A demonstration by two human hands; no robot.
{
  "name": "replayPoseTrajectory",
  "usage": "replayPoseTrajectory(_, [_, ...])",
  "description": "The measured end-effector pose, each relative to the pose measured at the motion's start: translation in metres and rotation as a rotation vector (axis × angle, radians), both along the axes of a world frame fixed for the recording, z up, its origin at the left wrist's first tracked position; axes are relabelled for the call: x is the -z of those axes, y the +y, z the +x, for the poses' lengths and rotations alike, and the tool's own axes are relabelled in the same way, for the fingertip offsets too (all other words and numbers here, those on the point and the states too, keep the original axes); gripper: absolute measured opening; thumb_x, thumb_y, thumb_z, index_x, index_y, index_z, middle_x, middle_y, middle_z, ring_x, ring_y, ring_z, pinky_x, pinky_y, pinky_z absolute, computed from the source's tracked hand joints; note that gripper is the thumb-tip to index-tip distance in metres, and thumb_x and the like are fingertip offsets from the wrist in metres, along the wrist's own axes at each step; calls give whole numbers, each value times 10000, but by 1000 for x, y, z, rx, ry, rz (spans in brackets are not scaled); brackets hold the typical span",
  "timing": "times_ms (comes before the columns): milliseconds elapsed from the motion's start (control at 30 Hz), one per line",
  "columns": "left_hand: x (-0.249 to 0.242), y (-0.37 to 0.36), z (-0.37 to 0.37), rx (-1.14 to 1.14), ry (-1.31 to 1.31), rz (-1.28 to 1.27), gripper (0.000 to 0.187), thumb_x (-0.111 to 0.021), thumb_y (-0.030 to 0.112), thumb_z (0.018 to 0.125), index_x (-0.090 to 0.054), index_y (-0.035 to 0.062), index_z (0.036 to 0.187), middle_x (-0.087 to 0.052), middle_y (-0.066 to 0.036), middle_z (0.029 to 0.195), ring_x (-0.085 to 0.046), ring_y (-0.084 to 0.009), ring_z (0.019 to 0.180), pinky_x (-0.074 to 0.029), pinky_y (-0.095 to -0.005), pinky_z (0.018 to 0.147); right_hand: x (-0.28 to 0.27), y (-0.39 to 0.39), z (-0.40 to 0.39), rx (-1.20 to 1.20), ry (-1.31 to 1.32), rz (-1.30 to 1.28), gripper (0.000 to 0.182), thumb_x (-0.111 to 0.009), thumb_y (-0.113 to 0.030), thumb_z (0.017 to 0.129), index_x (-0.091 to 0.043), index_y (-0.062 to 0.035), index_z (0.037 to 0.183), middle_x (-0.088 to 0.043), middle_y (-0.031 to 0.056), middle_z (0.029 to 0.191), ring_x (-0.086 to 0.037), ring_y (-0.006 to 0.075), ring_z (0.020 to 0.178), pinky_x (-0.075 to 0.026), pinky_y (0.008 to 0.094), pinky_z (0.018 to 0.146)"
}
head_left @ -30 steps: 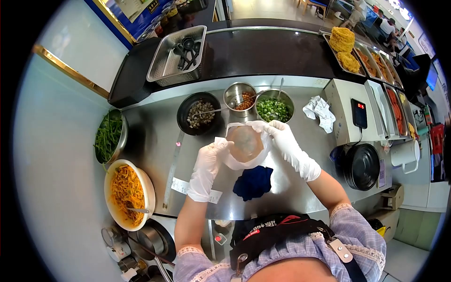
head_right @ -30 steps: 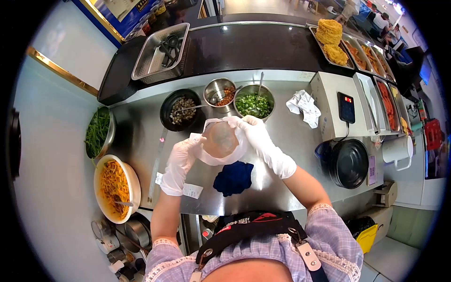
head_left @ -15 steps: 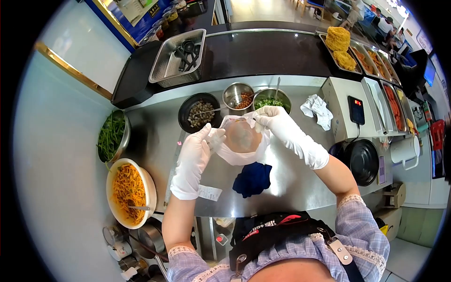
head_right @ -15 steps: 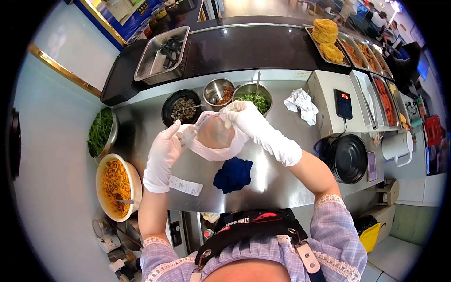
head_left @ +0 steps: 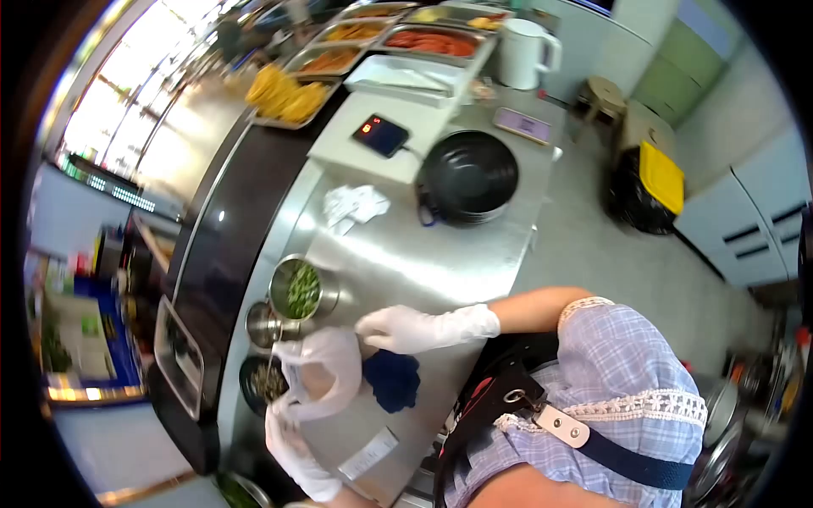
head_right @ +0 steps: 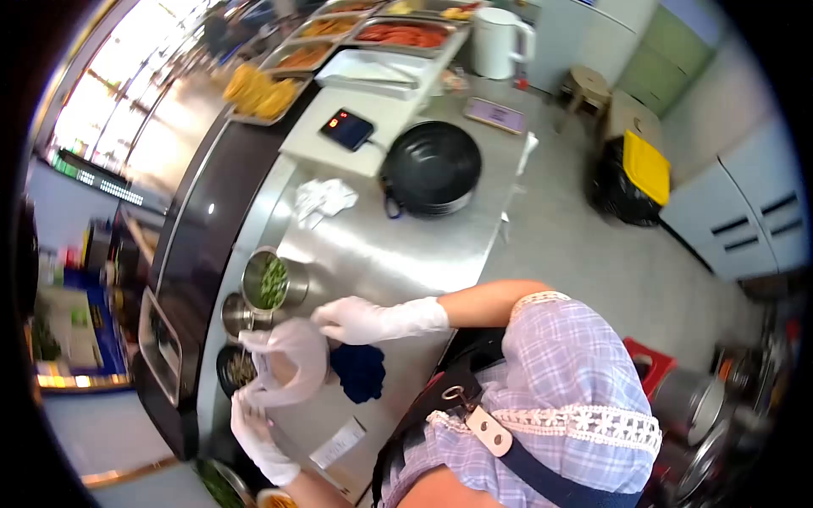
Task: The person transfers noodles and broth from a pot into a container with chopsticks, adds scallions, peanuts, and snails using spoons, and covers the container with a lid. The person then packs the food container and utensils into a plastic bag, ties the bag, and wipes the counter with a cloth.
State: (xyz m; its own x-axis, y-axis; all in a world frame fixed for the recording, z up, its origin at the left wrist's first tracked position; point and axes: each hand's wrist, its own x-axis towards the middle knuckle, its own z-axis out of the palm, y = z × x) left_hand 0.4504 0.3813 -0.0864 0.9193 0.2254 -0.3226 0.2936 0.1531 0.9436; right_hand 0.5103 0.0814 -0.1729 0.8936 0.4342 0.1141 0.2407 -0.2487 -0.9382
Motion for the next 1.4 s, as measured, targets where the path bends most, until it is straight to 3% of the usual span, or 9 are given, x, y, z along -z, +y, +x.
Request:
replayPoseTrajectory(267, [2,-22,-3,-266,-87,160,294,-480,184,946,-549,-17,1149,-602,-93,1057,-569,-168,928,-430,-293,870,55,-166,-2,754,-285,-337,182,-528,-204,841,-594,-34,835,-616,166,797,-596,360,754,-481,441,680])
replayPoseTrajectory(367, [13,-1,-10,-192,0,362,574,-550,270,923,-352,-44,1361,-457,-220,1296,-488,-336,1166,-402,-395,973,22,-237,28,1199,-478,-149,139,-577,-135,853,-640,-30,917,-641,175,879,-625,341,835,-503,372,732])
replayPoseTrajectory(467, [12,-12,-16,-470,-99,1519,516,-538,221,924,-397,-74,1323,-452,-277,1296,-484,-308,1182,-402,-363,980,23,-322,76,1325,-319,-59,155,-562,-126,847,-621,-33,956,-655,164,835,-647,296,785,-502,356,714])
replayPoseTrajectory(600, [-11,-127,-12,-688,-356,1065,336,-571,195,919,-566,-44,1156,-616,-224,1089,-594,-328,969,-486,-378,852,81,-396,162,903,-49,142,147,-524,-40,812,-655,-13,872,-676,75,789,-632,152,727,-499,297,686])
replayPoseTrajectory(733, [33,-200,18,-14,-225,1001,263,-521,140,935,-574,-35,1124,-620,-106,1030,-567,-185,946,-449,-302,865,119,-414,224,673,210,96,232,-632,-58,804,-645,4,1027,-670,95,940,-614,145,880,-480,261,821])
replayPoseTrajectory(867, [50,-323,62,314,11,527,350,-525,94,915,-503,-57,1230,-608,-131,1114,-549,-182,1058,-418,-283,920,116,-405,244,461,167,-301,698,-761,-376,669,-535,0,1212,-584,201,1180,-553,343,1098,-412,390,966])
replayPoseTrajectory(900, [58,-347,73,299,-12,454,355,-528,90,919,-489,-66,1236,-608,-131,1113,-575,-183,1014,-447,-287,890,121,-403,249,410,144,-436,489,-712,-348,714,-618,-69,1105,-630,185,1077,-591,341,1013,-454,392,893])
replayPoseTrajectory(1333, [145,-425,135,233,205,94,399,-556,-4,855,-487,-54,1246,-578,-107,1188,-545,-174,1058,-389,-276,948,106,-423,267,896,93,-330,198,-613,-241,809,-625,-57,883,-633,171,906,-601,363,873,-473,433,779])
replayPoseTrajectory(1400, [134,-427,131,188,300,125,375,-542,-27,844,-509,-60,1216,-593,-105,1161,-555,-172,1035,-399,-278,936,105,-414,260,1134,-328,-339,199,-644,-231,787,-611,-63,888,-611,133,888,-583,336,895,-465,422,793])
